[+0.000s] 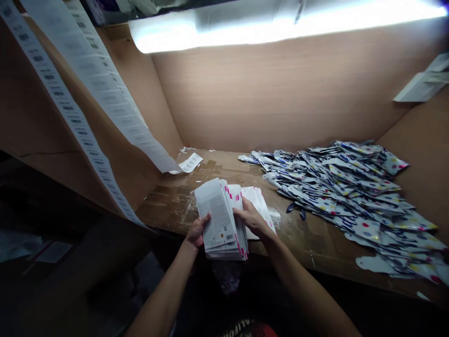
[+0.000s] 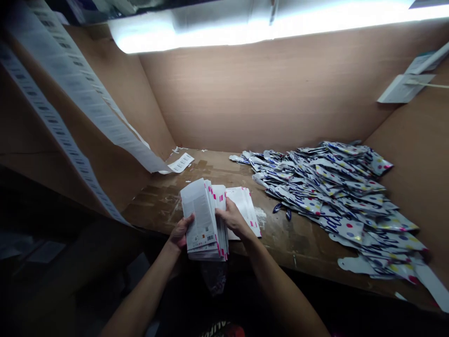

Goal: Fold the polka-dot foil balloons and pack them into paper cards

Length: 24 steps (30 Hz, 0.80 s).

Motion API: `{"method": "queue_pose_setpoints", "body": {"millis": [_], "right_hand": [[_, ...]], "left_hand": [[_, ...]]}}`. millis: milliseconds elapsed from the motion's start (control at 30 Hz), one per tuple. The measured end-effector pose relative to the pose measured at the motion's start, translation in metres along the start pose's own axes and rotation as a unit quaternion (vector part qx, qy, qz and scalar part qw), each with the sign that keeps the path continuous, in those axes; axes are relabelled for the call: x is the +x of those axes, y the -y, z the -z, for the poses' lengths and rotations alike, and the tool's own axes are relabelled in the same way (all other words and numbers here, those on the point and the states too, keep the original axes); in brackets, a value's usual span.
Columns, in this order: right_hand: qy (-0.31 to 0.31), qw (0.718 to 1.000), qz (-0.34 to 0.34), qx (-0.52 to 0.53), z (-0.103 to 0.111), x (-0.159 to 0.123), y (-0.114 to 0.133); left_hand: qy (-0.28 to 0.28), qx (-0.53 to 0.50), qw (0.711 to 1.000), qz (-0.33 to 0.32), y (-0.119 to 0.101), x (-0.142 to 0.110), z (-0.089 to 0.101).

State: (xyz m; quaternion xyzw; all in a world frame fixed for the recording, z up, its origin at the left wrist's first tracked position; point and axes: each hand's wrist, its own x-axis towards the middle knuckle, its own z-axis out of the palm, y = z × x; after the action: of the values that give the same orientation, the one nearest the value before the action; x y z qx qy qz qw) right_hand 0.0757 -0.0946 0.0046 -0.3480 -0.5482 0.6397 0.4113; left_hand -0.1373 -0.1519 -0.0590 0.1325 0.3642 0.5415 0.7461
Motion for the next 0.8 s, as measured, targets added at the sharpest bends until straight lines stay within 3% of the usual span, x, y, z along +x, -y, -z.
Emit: {"method": "queue_pose_setpoints", "body": {"millis": [133, 233, 333, 433, 533, 600, 667, 733, 800], "right_hand": [[-0.036, 0.998, 0.032, -0.035, -0.002, 0.007, 0.003], [-0.074, 0.994, 0.037, -0.072, 0.010, 0.015, 0.006], [-0.068, 0.996, 0.017, -0.049, 0.040, 0.027, 0.009], [-0.064, 0.998, -0.010, -0.028, 0.076, 0.040, 0.007], [-0.083, 0.995, -0.030, -0.036, 0.101, 0.049, 0.003], [-0.093, 0.994, -0.036, -0.035, 0.106, 0.050, 0.001], [-0.093, 0.995, -0.032, -0.017, 0.100, 0.046, 0.002], [-0.085, 0.996, -0.022, 0.021, 0.085, 0.039, 0.003], [-0.073, 0.995, -0.009, 0.064, 0.065, 0.030, 0.005]], "left_hand": [[-0.015, 0.011, 1.000, -0.009, -0.002, -0.004, -0.013], [-0.042, 0.020, 0.998, -0.043, -0.011, -0.009, -0.020], [-0.086, 0.037, 0.990, -0.101, -0.029, -0.018, -0.020], [-0.146, 0.050, 0.966, -0.205, -0.053, -0.026, -0.016], [-0.162, 0.068, 0.945, -0.274, -0.072, -0.033, -0.013], [-0.136, 0.069, 0.956, -0.250, -0.076, -0.035, -0.012], [-0.105, 0.054, 0.977, -0.177, -0.070, -0.032, -0.014], [-0.081, 0.035, 0.989, -0.119, -0.056, -0.025, -0.021], [-0.061, 0.036, 0.992, -0.103, -0.038, -0.016, -0.031]]}}
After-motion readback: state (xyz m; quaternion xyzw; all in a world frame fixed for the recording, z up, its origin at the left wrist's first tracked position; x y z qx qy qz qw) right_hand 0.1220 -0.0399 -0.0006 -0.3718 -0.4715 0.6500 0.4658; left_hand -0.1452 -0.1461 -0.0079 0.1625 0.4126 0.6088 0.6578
